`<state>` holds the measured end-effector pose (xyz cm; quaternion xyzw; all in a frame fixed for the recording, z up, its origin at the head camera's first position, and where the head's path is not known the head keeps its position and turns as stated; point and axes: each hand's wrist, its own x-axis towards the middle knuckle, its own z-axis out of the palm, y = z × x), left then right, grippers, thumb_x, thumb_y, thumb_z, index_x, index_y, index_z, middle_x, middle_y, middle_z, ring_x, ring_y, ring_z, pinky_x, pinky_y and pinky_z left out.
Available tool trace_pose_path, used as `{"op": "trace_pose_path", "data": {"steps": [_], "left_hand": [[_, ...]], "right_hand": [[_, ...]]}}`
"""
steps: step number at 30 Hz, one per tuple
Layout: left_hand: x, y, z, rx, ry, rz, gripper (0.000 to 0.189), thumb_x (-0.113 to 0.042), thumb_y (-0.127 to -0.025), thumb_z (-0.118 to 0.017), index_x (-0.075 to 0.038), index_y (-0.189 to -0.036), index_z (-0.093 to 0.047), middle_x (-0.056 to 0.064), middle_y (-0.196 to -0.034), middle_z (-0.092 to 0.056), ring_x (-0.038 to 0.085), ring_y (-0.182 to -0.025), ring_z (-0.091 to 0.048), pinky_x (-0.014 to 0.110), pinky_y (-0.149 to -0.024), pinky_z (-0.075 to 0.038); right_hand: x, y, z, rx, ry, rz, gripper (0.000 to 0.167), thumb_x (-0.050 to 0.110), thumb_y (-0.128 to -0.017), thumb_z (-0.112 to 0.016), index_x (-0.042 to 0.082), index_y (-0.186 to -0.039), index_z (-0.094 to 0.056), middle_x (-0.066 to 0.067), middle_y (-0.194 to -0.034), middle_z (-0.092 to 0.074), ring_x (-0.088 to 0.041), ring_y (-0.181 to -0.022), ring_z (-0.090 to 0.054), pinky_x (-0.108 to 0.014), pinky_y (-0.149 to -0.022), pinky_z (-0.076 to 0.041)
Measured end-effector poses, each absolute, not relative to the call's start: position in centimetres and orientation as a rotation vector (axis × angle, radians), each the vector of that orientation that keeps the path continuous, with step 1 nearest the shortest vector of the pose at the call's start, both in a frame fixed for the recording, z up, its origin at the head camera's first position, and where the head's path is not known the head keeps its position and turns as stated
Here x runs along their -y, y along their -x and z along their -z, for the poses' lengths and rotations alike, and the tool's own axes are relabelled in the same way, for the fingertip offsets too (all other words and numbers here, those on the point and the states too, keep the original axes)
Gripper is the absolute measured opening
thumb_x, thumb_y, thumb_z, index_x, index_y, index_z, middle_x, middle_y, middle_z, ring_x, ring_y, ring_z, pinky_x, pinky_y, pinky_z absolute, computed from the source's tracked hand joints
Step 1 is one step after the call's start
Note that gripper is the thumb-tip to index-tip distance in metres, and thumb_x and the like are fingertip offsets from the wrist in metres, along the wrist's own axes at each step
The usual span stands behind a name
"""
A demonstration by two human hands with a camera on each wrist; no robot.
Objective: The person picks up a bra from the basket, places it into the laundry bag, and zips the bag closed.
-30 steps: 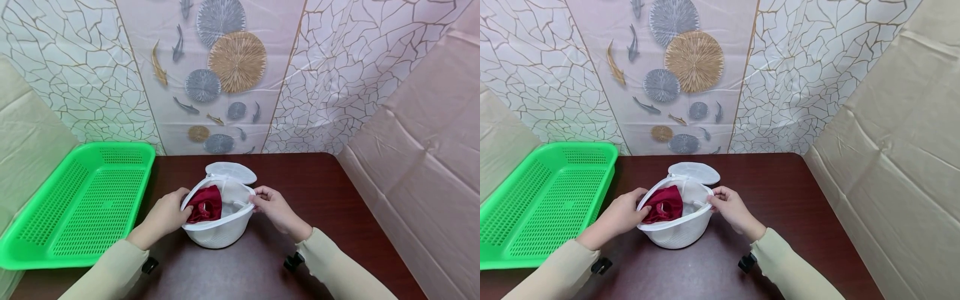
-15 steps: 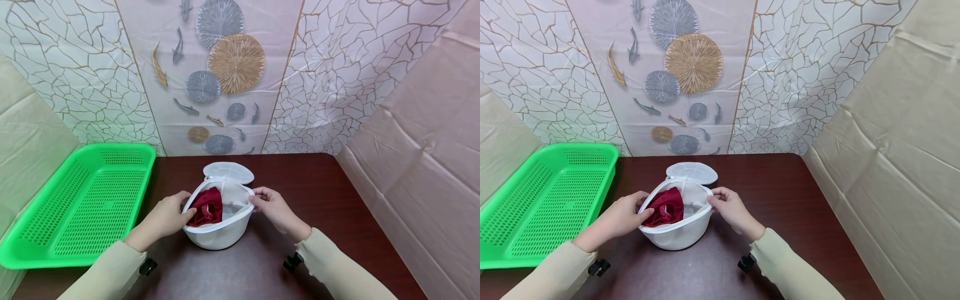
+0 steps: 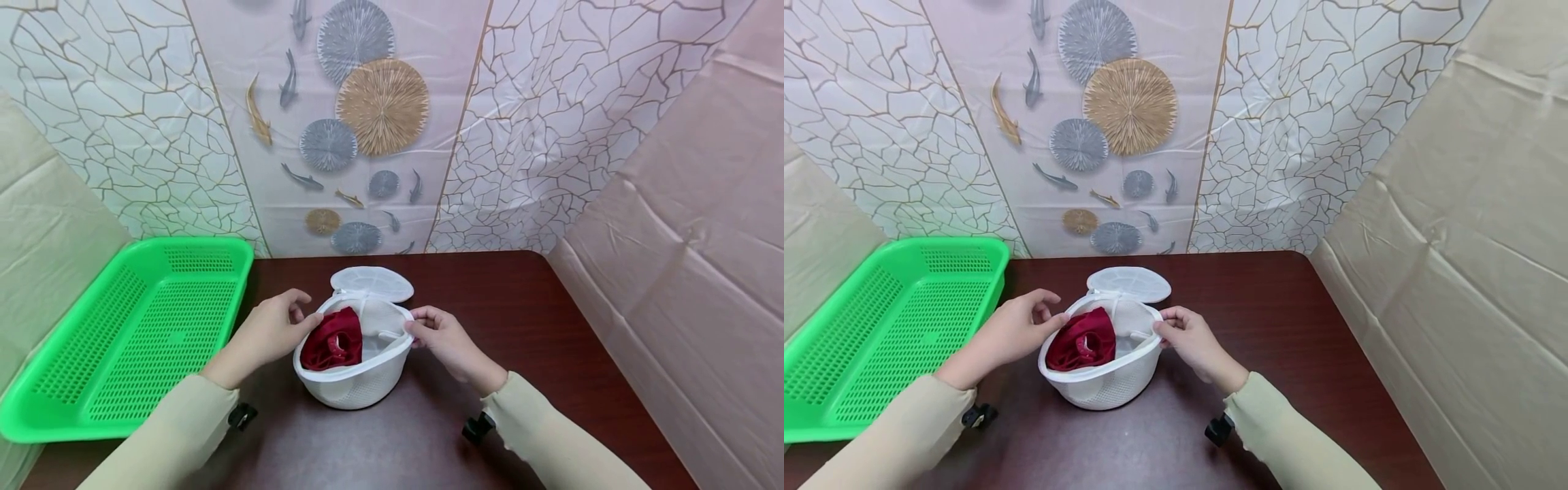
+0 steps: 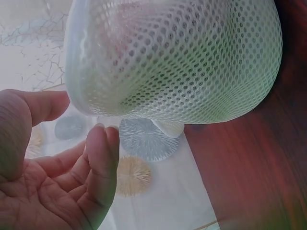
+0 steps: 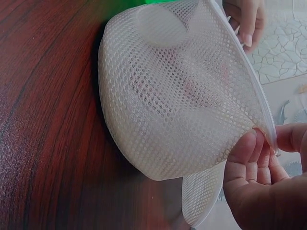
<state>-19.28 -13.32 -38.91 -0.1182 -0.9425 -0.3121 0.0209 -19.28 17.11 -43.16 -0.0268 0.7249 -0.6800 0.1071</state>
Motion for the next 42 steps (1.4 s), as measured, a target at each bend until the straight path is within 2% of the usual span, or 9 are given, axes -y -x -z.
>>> {"op": "trace_pose_path", "data": {"steps": [10, 13, 19, 28, 35, 42], "left_hand": [[13.5, 21.3, 39.4, 2.855, 0.345, 1.012, 0.038, -0.034, -0.089, -0.068, -0.007, -0.115, -0.061, 0.001, -0.083, -0.061, 0.017, -0.072, -0.056, 0.036, -0.068, -0.046], [13.6, 21.9, 39.6, 2.843, 0.34, 1.034, 0.038, -0.034, -0.089, -0.068, -0.007, -0.115, -0.061, 0.001, -0.084, -0.062, 0.017, -0.074, -0.058, 0.037, -0.07, -0.047], [13.2, 21.8, 39.9, 2.884, 0.338, 1.08, 0.037, -0.033, -0.088, -0.069, -0.007, -0.114, -0.062, 0.002, -0.084, -0.062, 0.017, -0.073, -0.056, 0.034, -0.066, -0.047], [12.6, 21.5, 40.6, 2.956, 0.368, 1.088, 0.023, -0.024, -0.089, -0.068, -0.009, -0.106, -0.065, 0.001, -0.084, -0.06, 0.017, -0.074, -0.054, 0.032, -0.065, -0.047], [12.7, 21.3, 40.7, 2.958, 0.389, 1.098, 0.017, -0.017, -0.09, -0.066, -0.009, -0.105, -0.066, 0.001, -0.082, -0.06, 0.017, -0.071, -0.054, 0.031, -0.063, -0.048], [12.5, 20.8, 40.4, 2.982, 0.397, 1.081, 0.021, -0.019, -0.089, -0.067, -0.009, -0.108, -0.065, 0.001, -0.082, -0.06, 0.016, -0.07, -0.053, 0.031, -0.062, -0.048]], "right_hand": [[-17.0, 19.3, 43.2, -2.133, 0.097, 1.993, 0.023, 0.006, -0.092, -0.063, -0.005, -0.112, -0.059, -0.011, -0.093, -0.062, -0.017, -0.076, -0.059, -0.044, -0.078, -0.051], [-16.9, 19.3, 43.3, -2.128, 0.09, 2.002, 0.022, 0.005, -0.092, -0.063, -0.005, -0.111, -0.059, -0.011, -0.092, -0.062, -0.017, -0.076, -0.059, -0.041, -0.076, -0.052], [-16.8, 19.3, 43.5, -2.12, 0.085, 2.014, 0.022, 0.004, -0.092, -0.063, -0.005, -0.111, -0.059, -0.011, -0.091, -0.062, -0.017, -0.075, -0.059, -0.03, -0.069, -0.052], [-16.9, 19.7, 43.4, -2.144, 0.077, 1.989, 0.021, 0.01, -0.094, -0.061, -0.005, -0.11, -0.059, -0.01, -0.092, -0.063, -0.017, -0.074, -0.06, -0.033, -0.07, -0.052], [-17.1, 21.8, 43.7, -2.198, 0.011, 1.956, 0.027, 0.019, -0.097, -0.059, -0.005, -0.11, -0.06, -0.01, -0.094, -0.064, -0.018, -0.077, -0.062, -0.032, -0.07, -0.053], [-17.5, 24.7, 44.8, -2.264, -0.156, 1.881, 0.03, 0.026, -0.096, -0.061, 0.0, -0.111, -0.06, -0.016, -0.1, -0.063, -0.021, -0.082, -0.063, -0.038, -0.077, -0.054]]}}
